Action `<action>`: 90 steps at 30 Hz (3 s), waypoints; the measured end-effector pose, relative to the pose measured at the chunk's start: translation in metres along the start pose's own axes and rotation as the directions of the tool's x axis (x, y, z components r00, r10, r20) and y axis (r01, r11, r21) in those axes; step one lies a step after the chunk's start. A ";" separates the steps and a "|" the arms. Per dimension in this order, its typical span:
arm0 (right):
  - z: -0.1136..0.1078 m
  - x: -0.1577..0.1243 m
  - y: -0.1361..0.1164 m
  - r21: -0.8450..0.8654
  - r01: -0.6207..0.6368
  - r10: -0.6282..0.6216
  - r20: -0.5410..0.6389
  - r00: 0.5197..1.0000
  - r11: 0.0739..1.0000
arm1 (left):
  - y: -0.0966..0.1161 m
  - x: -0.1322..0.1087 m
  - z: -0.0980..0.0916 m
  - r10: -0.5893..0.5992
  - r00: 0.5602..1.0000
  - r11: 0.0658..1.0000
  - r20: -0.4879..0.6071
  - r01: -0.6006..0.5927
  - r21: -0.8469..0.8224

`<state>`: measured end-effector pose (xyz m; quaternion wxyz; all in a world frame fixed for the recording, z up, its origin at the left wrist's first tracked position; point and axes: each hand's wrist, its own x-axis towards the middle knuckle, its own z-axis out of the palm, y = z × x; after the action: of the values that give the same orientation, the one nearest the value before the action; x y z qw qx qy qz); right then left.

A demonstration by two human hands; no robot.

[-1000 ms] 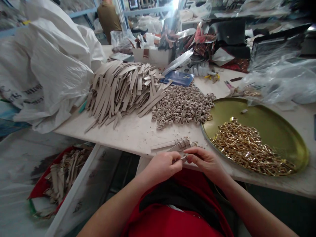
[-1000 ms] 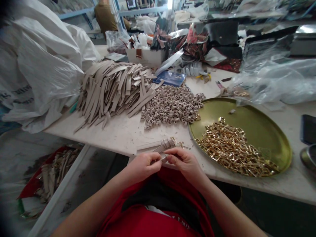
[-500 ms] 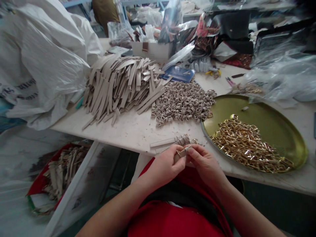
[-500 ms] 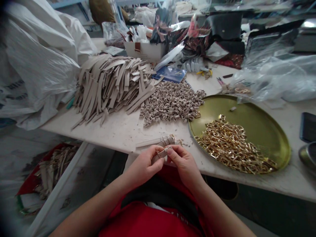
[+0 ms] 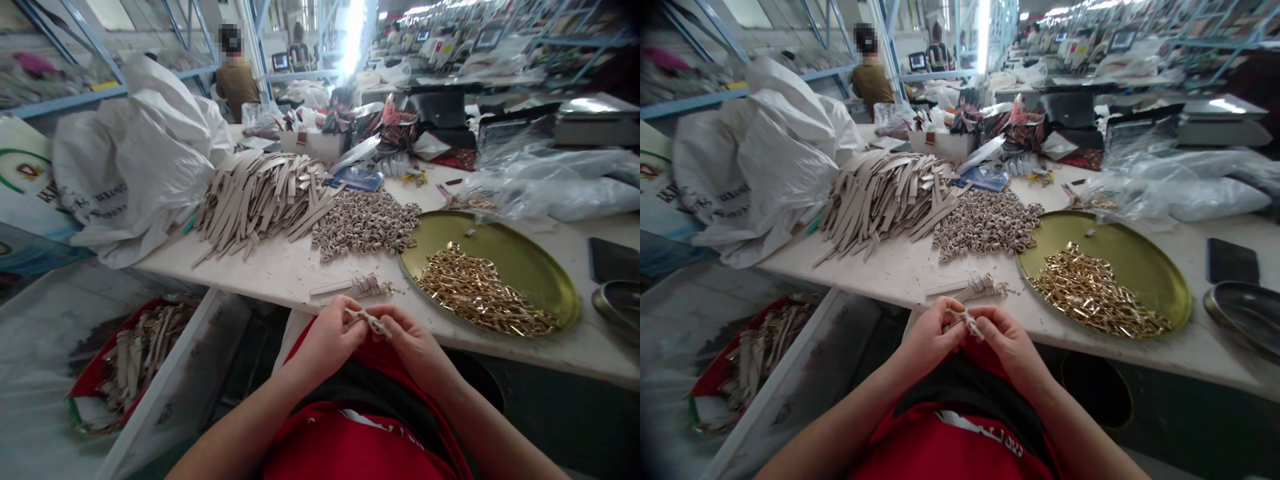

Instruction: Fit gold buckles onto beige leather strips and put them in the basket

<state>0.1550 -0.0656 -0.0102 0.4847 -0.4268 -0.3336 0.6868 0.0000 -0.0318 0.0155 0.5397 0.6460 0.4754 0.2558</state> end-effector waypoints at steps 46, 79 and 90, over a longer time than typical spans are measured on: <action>-0.012 0.015 0.027 -0.239 -0.073 0.015 -0.236 0.972 0.968 | -0.030 0.014 0.005 -0.224 0.931 0.941 0.288 0.283 -0.184; -0.012 -0.022 0.032 -0.809 0.254 -0.343 0.069 0.937 0.530 | -0.021 -0.019 0.004 -0.050 0.944 0.848 0.326 -0.132 0.513; -0.021 -0.014 0.033 -0.694 0.206 -0.208 0.083 0.975 0.690 | -0.019 -0.011 0.000 -0.116 0.929 0.894 0.350 -0.056 0.444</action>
<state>0.1642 -0.0884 -0.0439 0.3621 -0.5383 -0.6135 0.4503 -0.0112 -0.0425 -0.0008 0.4603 0.7812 0.4218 0.0059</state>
